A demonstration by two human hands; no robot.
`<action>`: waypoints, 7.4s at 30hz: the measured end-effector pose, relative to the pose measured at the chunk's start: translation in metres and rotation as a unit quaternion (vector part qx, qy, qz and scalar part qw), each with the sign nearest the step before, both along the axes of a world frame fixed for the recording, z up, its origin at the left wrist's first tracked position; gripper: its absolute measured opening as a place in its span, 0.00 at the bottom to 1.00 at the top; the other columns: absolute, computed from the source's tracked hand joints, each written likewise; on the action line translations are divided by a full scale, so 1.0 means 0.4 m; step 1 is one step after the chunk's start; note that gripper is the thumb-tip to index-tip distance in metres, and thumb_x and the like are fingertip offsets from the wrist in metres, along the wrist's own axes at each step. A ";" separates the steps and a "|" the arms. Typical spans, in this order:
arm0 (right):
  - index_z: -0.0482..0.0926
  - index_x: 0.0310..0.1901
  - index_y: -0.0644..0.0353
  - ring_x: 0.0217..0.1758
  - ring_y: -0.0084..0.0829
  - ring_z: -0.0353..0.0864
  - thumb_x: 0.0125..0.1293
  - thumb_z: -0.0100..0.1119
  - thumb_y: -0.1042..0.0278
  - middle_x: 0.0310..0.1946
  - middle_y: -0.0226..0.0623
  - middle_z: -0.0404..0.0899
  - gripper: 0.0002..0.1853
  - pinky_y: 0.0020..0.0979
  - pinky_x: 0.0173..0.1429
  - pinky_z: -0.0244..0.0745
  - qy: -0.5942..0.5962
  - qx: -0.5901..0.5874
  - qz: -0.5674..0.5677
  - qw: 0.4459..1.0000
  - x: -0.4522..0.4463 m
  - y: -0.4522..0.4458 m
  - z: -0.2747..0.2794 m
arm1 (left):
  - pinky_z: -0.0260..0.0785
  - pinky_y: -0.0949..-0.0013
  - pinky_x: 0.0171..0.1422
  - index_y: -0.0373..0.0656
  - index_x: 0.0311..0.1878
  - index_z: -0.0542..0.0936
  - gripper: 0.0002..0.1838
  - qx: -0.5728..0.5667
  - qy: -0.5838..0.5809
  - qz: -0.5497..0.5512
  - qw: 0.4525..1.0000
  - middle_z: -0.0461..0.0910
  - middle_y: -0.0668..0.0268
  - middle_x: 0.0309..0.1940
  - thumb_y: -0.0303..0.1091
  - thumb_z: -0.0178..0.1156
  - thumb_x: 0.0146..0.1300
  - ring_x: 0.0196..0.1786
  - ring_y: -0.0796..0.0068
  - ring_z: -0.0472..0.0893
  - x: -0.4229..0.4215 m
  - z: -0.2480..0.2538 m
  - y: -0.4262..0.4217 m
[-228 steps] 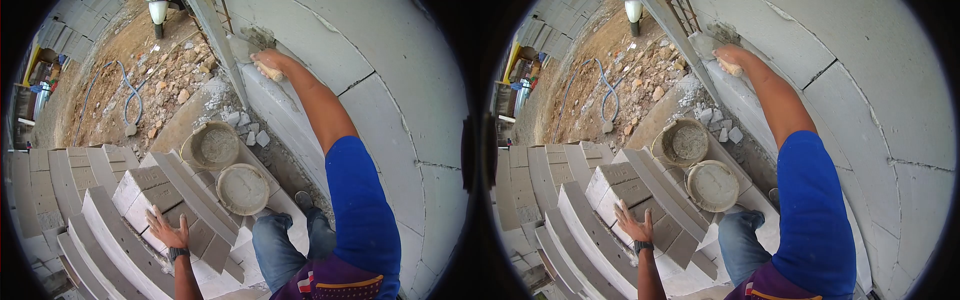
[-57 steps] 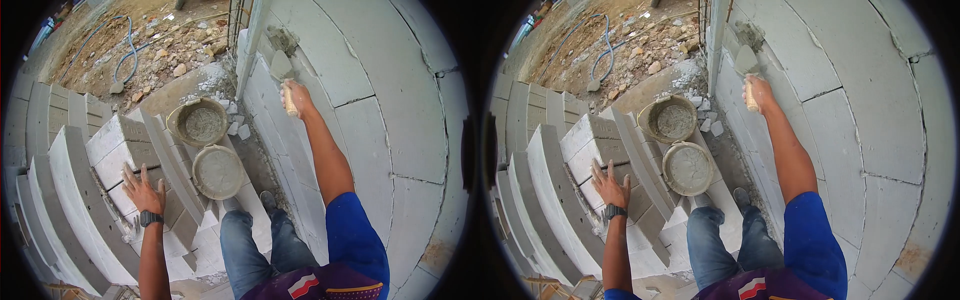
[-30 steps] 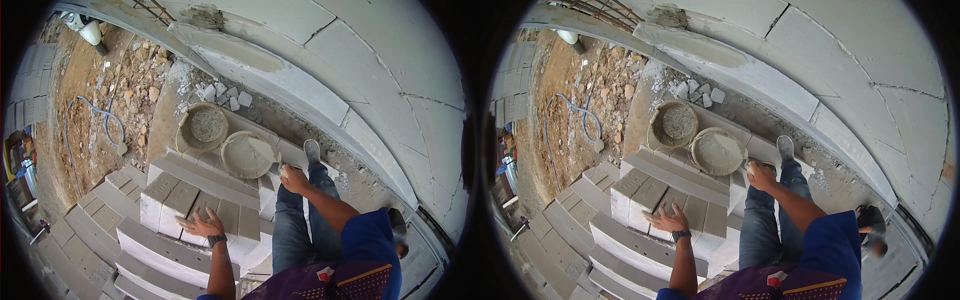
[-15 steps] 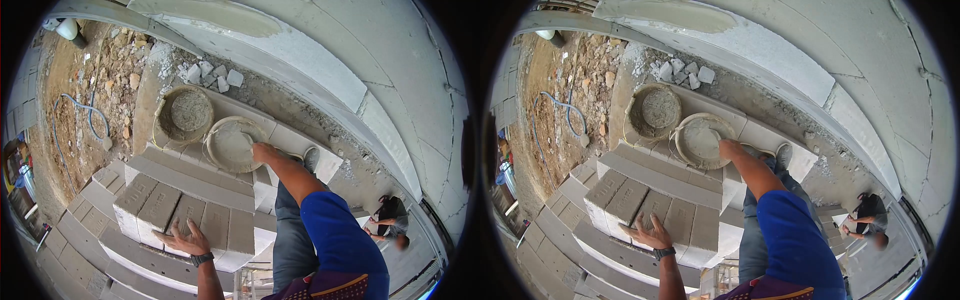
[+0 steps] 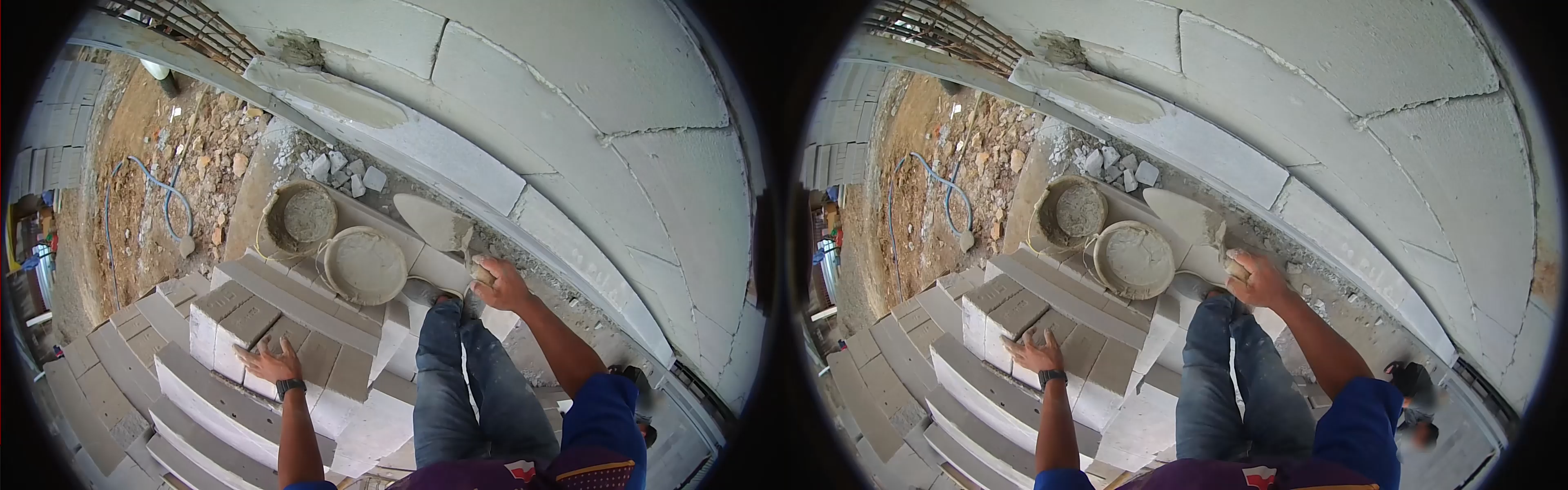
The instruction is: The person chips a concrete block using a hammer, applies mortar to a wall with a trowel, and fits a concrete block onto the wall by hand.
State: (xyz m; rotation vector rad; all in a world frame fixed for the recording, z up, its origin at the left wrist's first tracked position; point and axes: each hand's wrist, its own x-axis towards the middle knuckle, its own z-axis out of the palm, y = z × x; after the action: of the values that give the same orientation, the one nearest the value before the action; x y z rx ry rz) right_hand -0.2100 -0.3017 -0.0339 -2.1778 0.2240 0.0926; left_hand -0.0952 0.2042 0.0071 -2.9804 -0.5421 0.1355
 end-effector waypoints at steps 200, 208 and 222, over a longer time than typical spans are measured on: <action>0.83 0.52 0.60 0.18 0.22 0.70 0.78 0.53 0.43 0.23 0.31 0.74 0.25 0.28 0.21 0.68 0.369 0.310 -0.022 0.876 0.820 -0.199 0.057 | 0.44 0.33 0.83 0.51 0.52 0.85 0.20 -0.027 -0.013 0.007 1.000 0.45 0.43 0.85 0.43 0.76 0.56 0.85 0.35 0.47 0.020 0.024 -0.024; 0.81 0.50 0.67 0.21 0.27 0.77 0.76 0.61 0.45 0.25 0.36 0.79 0.26 0.32 0.28 0.74 0.294 0.119 -0.060 0.947 0.618 -0.156 0.074 | 0.45 0.32 0.83 0.52 0.52 0.85 0.20 -0.026 -0.014 0.006 1.000 0.44 0.46 0.85 0.44 0.76 0.56 0.85 0.37 0.46 0.015 0.019 -0.015; 0.81 0.49 0.64 0.21 0.26 0.77 0.80 0.56 0.48 0.24 0.35 0.78 0.22 0.33 0.29 0.74 0.332 0.071 -0.087 0.937 0.287 -0.209 0.113 | 0.46 0.32 0.83 0.54 0.52 0.85 0.21 -0.011 -0.007 0.012 1.000 0.44 0.48 0.85 0.43 0.77 0.55 0.85 0.40 0.47 0.011 0.015 -0.018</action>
State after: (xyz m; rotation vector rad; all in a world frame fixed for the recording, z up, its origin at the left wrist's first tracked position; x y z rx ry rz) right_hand -0.0950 -0.3855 0.0115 -1.9026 0.7653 0.7245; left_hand -0.0907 0.1971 0.0132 -2.9992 -0.5808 0.1233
